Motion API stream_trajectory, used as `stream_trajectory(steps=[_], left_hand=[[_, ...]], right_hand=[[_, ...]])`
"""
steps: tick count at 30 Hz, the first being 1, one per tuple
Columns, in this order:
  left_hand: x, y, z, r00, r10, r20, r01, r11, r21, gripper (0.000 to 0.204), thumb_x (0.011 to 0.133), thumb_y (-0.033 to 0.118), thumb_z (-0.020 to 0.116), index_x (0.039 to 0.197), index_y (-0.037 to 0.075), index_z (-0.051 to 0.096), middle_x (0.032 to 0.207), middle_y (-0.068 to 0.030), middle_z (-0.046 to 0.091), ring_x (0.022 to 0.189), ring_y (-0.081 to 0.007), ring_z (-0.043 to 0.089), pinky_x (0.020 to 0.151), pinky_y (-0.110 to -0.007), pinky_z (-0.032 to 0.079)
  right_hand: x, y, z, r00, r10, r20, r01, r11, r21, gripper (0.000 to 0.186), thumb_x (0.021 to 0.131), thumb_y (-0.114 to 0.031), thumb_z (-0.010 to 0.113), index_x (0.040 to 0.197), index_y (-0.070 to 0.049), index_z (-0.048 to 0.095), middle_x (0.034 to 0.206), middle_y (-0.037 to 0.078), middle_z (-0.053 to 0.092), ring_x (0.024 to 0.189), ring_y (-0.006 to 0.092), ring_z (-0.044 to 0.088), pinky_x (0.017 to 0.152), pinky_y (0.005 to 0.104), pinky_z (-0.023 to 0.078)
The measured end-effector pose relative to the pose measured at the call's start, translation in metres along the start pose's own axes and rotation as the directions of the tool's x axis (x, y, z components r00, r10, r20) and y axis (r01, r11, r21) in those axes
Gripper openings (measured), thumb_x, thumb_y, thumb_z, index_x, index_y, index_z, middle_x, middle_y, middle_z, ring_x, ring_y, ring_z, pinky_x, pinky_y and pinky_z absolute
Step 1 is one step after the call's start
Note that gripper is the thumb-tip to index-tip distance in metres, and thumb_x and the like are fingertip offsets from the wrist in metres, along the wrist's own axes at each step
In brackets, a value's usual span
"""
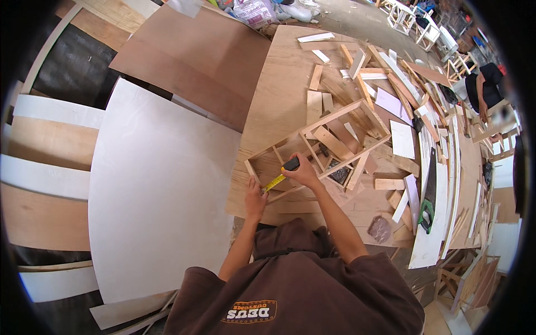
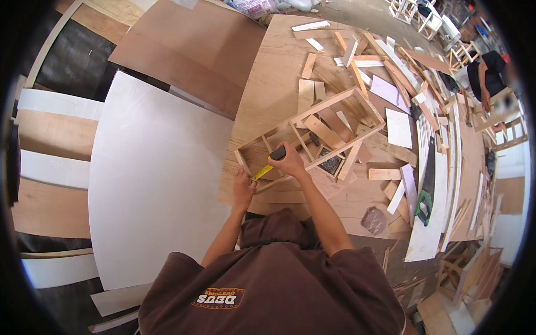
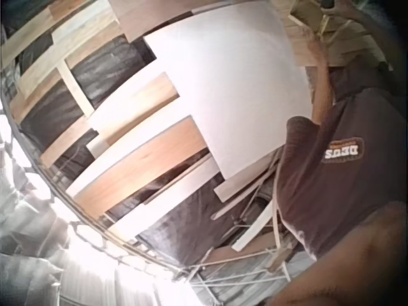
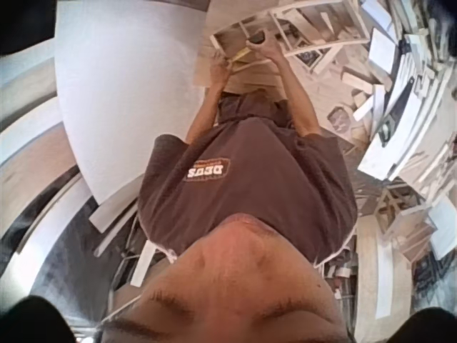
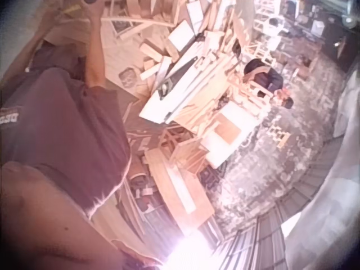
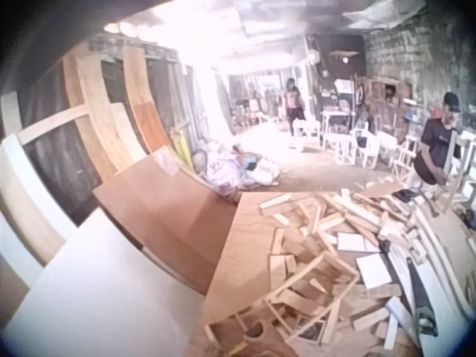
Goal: The person organizes wooden boards on a table, measures a rectangular frame using a tape measure, and hammers a nail into a wooden board.
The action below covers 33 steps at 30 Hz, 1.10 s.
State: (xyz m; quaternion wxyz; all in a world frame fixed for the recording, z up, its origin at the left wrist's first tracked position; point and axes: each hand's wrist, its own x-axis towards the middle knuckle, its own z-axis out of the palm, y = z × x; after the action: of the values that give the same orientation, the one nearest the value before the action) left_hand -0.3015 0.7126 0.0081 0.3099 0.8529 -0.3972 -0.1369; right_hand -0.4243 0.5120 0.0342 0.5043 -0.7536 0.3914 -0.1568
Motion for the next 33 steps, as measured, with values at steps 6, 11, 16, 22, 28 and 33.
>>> stream_trajectory(steps=[6,11,16,22,28,33], left_hand=[[-0.004,0.012,0.003,0.99,-0.141,0.01,0.141,0.989,-0.048,0.028,0.079,0.01,0.079,0.101,0.003,0.065,0.148,-0.0244,0.047,0.112,-0.0413,0.062,0.09,-0.047,0.053],[-0.004,-0.001,0.005,0.997,-0.075,-0.026,0.073,0.996,-0.049,0.029,0.08,0.012,0.077,0.106,0.004,0.066,0.143,-0.0245,0.051,0.098,-0.0423,0.066,0.081,-0.048,0.054],[-0.007,-0.006,0.006,0.994,-0.107,-0.018,0.106,0.993,-0.053,0.026,0.08,0.01,0.075,0.103,0.004,0.066,0.124,-0.0229,0.059,0.093,-0.0419,0.066,0.078,-0.048,0.054],[-0.004,0.008,-0.001,0.997,-0.081,-0.008,0.081,0.997,-0.02,0.026,0.079,0.009,0.076,0.102,0.003,0.066,0.099,-0.0213,0.066,0.09,-0.0408,0.066,0.076,-0.048,0.052],[-0.007,0.007,-0.008,0.998,-0.064,-0.017,0.063,0.997,-0.035,0.029,0.078,0.009,0.077,0.103,0.001,0.066,0.113,-0.0215,0.064,0.096,-0.0412,0.065,0.083,-0.048,0.052],[-0.009,0.014,-0.002,0.997,-0.071,-0.012,0.071,0.997,-0.039,0.027,0.079,0.009,0.076,0.104,0.003,0.065,0.117,-0.0219,0.062,0.092,-0.0402,0.067,0.08,-0.048,0.053]], right_hand=[[-0.003,0.003,-0.01,0.999,0.029,0.043,-0.025,0.996,-0.089,0.063,0.066,-0.044,0.084,0.112,-0.011,0.058,0.108,0.017,0.064,0.102,0.0353,0.063,0.086,0.0447,0.051],[-0.002,0.0,-0.018,0.993,-0.102,-0.06,0.09,0.98,-0.179,0.058,0.067,-0.04,0.086,0.107,-0.007,0.06,0.096,0.014,0.065,0.09,0.0297,0.064,0.081,0.0391,0.05],[-0.012,0.004,-0.032,0.994,-0.089,-0.059,0.077,0.982,-0.174,0.06,0.067,-0.04,0.087,0.107,-0.004,0.059,0.095,0.015,0.065,0.089,0.0305,0.064,0.08,0.0398,0.05],[-0.017,0.011,-0.033,0.992,-0.099,-0.077,0.088,0.987,-0.131,0.058,0.069,-0.037,0.086,0.11,-0.007,0.058,0.101,0.016,0.063,0.094,0.0327,0.062,0.084,0.0413,0.05],[-0.021,0.01,-0.029,0.992,-0.089,-0.088,0.085,0.995,-0.053,0.06,0.067,-0.037,0.086,0.111,-0.007,0.058,0.102,0.016,0.062,0.096,0.0323,0.062,0.084,0.0412,0.05],[-0.018,0.018,-0.032,0.994,-0.081,-0.075,0.07,0.988,-0.135,0.062,0.065,-0.038,0.085,0.111,-0.007,0.058,0.103,0.017,0.062,0.098,0.033,0.062,0.085,0.0415,0.05]])
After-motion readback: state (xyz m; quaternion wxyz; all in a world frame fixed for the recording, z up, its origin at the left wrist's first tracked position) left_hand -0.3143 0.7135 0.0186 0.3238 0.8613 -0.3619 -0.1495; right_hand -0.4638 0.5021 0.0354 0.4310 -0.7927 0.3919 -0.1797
